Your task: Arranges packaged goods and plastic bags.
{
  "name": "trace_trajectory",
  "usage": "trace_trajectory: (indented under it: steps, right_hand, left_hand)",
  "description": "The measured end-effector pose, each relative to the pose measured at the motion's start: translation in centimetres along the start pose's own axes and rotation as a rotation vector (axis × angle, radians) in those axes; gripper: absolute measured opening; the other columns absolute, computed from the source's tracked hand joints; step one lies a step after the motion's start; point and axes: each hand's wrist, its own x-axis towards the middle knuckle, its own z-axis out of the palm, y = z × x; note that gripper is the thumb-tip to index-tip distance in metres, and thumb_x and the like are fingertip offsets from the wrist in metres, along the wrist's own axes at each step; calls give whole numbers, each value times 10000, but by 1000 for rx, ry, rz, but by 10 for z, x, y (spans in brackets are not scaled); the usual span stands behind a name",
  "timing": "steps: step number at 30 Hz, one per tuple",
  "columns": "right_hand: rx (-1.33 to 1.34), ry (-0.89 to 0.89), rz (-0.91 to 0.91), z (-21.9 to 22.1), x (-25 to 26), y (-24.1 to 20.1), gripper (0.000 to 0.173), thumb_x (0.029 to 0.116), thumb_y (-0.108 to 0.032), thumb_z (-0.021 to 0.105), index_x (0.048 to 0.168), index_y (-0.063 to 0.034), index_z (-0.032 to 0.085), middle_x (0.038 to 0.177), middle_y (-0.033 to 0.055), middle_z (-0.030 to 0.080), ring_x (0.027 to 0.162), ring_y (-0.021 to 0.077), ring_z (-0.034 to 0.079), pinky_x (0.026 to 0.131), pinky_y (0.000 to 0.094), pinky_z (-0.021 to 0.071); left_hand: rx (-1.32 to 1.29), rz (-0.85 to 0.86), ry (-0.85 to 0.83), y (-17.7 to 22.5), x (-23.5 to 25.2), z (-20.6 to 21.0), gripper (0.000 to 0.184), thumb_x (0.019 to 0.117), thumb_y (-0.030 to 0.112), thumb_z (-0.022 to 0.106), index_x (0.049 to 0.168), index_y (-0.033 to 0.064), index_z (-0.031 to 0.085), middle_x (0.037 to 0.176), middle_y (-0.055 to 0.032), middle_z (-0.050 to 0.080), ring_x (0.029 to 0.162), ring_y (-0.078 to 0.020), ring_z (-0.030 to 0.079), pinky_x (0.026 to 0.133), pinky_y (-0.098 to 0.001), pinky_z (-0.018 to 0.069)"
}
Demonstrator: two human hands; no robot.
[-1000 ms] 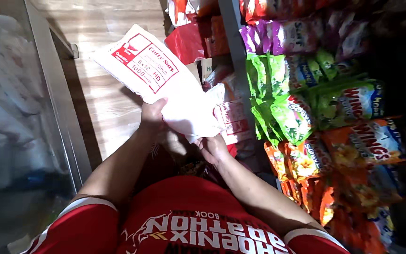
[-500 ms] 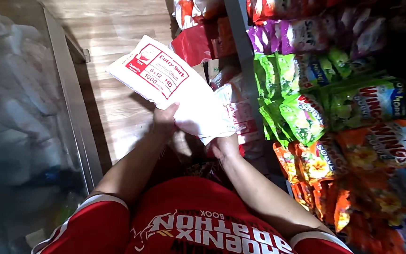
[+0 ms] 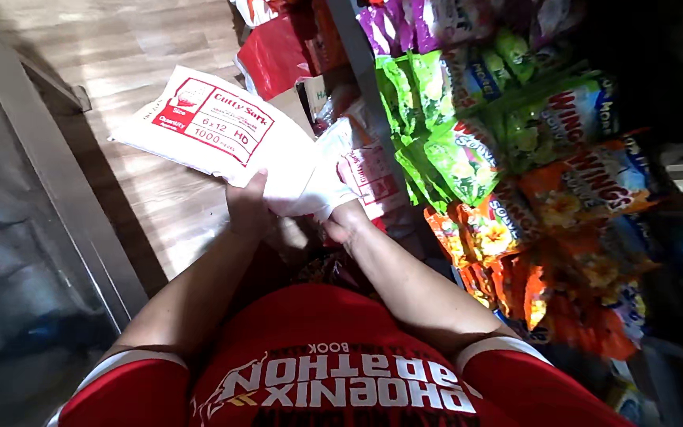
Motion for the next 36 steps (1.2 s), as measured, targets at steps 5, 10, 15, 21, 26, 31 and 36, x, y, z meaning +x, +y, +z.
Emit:
trace_trajectory:
  steps: [5, 10, 15, 21, 26, 31, 36]
  right_hand:
    - [68, -62, 53, 0, -14, -9, 93, 1044, -154, 522, 1093, -131, 598, 867, 25, 666, 704, 128, 646, 598, 311, 564]
    - [30, -229, 170, -9, -18, -7, 239, 1080, -340, 489, 1105, -137, 613, 885, 23, 642, 766, 150, 640, 738, 367, 586]
    - [-111, -168, 55, -6, -12, -9, 241, 1093, -280, 463, 961, -125, 591, 657, -27, 585, 532, 68, 555, 523, 245, 521]
    - [-152, 13, 170, 2, 8, -7, 374, 1092, -457, 452, 966, -116, 543, 578, -35, 436, 446, 82, 425, 446, 250, 430]
    - [-270, -56, 210, 1, 11, 8, 440, 1104, -461, 411, 1056, -64, 593, 691, 21, 580, 553, 123, 563, 537, 286, 518]
    - [-347, -222, 272, -13, 22, 1, 478, 1122, -462, 319, 1104, -69, 590, 702, 16, 587, 589, 128, 571, 591, 305, 524]
    - [-466, -348, 277, -29, 26, -8, 370, 1124, -370, 352, 1020, -116, 600, 550, -53, 420, 456, 88, 402, 491, 274, 412]
  left_hand:
    - [-66, -186, 160, 2, 15, 0, 310, 1042, 129, 543, 1326, 7, 513, 1147, -148, 685, 1025, -226, 709, 887, -449, 614]
    - [-106, -463, 139, 6, 32, -17, 307, 1071, 257, 460, 1307, 73, 531, 1088, -115, 698, 952, -215, 713, 807, -442, 616]
    - [-44, -592, -7, 2, 36, -26, 313, 1075, 221, 427, 1333, 69, 516, 1102, -117, 696, 974, -220, 707, 835, -437, 604]
    - [457, -364, -89, -13, 8, -40, 725, 963, 102, 632, 1580, 43, 257, 1505, -182, 476, 1301, -241, 568, 1039, -414, 530]
    - [908, -150, -716, -24, 5, -43, 647, 1059, 481, 473, 1564, 82, 407, 1484, -189, 544, 1359, -279, 546, 1132, -499, 448]
    - [924, -347, -670, -11, 7, -30, 452, 990, 413, 670, 1324, 109, 645, 1117, -119, 728, 1027, -226, 701, 955, -527, 548]
    - [866, -392, -636, -13, 7, -30, 336, 987, 316, 692, 1231, 85, 681, 1008, -89, 736, 902, -176, 707, 869, -448, 580]
